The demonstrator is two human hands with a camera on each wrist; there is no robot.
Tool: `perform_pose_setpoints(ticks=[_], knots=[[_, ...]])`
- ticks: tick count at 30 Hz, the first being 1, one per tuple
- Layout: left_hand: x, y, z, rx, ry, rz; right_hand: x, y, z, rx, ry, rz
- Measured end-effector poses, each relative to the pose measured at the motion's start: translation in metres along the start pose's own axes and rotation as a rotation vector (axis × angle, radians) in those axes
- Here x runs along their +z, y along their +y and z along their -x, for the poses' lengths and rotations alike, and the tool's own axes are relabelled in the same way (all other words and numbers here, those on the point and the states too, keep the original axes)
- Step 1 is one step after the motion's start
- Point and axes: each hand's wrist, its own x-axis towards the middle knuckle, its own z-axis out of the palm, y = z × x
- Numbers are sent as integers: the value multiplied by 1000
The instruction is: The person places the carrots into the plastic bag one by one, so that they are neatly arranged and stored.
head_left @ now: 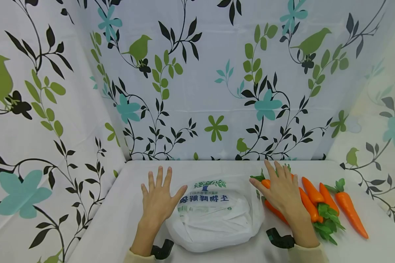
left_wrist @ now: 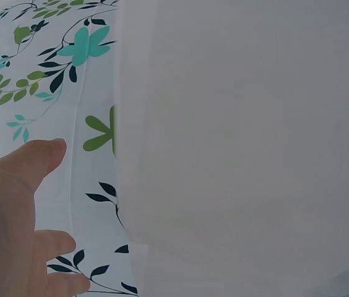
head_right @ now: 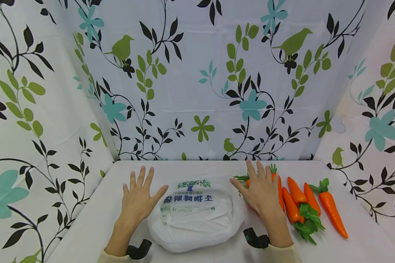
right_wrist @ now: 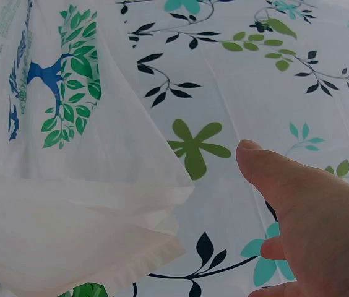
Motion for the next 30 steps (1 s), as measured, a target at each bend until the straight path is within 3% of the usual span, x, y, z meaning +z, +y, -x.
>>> perform_pose_setpoints(ticks=[7,17,30], knots=[[-1,-1,0,4,36,1,1,1,0,-23,31,-6],[-2,0,2,-25,-4,32,0,5,3,-30,25,-19],[0,1,3,-32,-2,48,0,9,3,2,-21,-38]])
